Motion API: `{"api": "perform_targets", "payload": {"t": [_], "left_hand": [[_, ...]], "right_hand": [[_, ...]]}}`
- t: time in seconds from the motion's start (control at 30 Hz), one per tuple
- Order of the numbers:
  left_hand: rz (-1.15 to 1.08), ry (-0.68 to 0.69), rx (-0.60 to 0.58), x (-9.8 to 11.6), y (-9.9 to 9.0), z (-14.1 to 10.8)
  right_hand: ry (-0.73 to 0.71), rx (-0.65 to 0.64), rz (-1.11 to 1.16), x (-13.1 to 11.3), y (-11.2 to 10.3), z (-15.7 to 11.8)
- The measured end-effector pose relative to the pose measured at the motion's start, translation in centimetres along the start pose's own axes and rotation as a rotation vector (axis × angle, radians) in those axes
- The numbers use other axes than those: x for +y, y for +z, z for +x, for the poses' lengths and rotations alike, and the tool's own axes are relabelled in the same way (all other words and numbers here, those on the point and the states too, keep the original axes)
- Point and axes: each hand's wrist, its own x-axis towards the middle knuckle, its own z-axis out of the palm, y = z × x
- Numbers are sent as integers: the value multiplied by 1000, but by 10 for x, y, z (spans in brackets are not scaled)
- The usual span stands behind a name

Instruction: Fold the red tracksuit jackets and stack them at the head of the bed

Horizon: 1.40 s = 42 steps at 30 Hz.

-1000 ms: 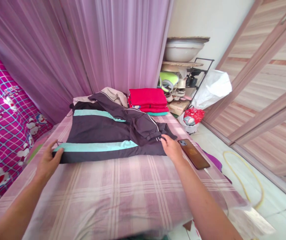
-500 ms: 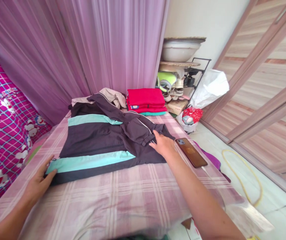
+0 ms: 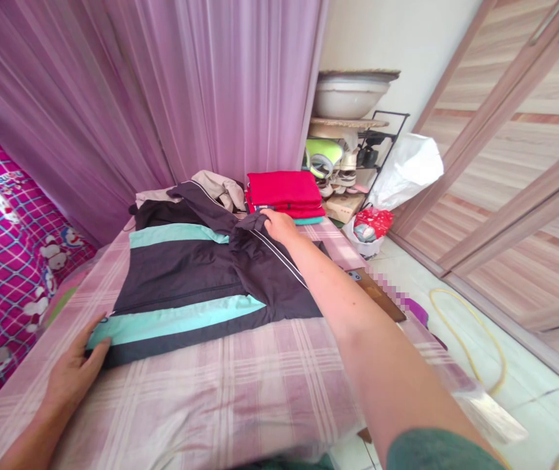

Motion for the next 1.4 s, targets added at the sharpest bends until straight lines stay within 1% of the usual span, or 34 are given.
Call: {"api": "perform_targets", "payload": {"t": [0.07,0.1,0.17,0.23,0.3,0.33,0.37,0.4,0.47,0.5,0.53,0.6,0.63,0.7,0.77,0.8,0.83,0.87,0.9,0.93,0.97,1.03,1.1,1.13,1.2,1.27,1.33,1.4], "left_hand": [[-7,-2,26,2,1,-2],[-16,4,36,3,2,-2],[-33,15,46,3,3,-2],[-36,5,37,3,3,-1],[-21,-13,26,3,3,-1],[-10,-21,25,3,3,0],[3,-28,26,4,3,0],[16,-33,29,4,3,1],[39,-37,29,3,4,3],[49,-30,26,2,4,4],[61,-16,20,0,4,6],[107,20,1,-3,1,11],[142,43,-1,-3,-2,13],[217,119,39,2,-8,18],[265,228,101,17,-11,22],[273,288,115,30,-10,23],[272,330,97,46,-6,23],[261,364,46,65,0,23],[252,410,-29,86,9,22],[250,456,-119,108,21,20],[253,497,-207,131,34,17],[266,561,-371,173,62,9],[287,577,-470,205,86,0],[302,583,-495,217,94,-4],[332,581,-528,231,103,-13],[348,568,-579,235,103,-21],[374,555,-640,234,99,-27],[423,546,-656,232,96,-33]], "right_hand": [[-20,2,95,-2,6,9],[-24,30,153,-3,8,14],[-32,136,276,-6,10,25],[-39,262,390,-15,11,38],[-41,354,475,-31,14,48],[-47,367,501,-41,17,51],[-50,357,515,-51,22,51],[-51,304,512,-61,28,48],[-31,127,456,-76,42,36],[-20,55,415,-79,49,26],[-4,11,379,-79,54,14],[27,-50,322,-67,56,-13],[32,-69,297,-55,53,-27],[26,-114,244,-22,38,-57],[66,-123,170,17,17,-89],[117,-126,148,37,6,-105],[175,-130,139,55,-4,-122],[239,-141,140,72,-12,-138],[286,-164,154,86,-18,-153],[296,-193,176,96,-22,-167],[280,-228,201,104,-24,-180],[217,-273,275,112,-21,-199],[177,-272,336,112,-14,-209],[168,-246,357,111,-9,-211],[149,-156,382,108,-1,-210],[159,-62,353,104,8,-207],[231,-17,223,101,17,-205],[297,-6,57,98,24,-205]]}}
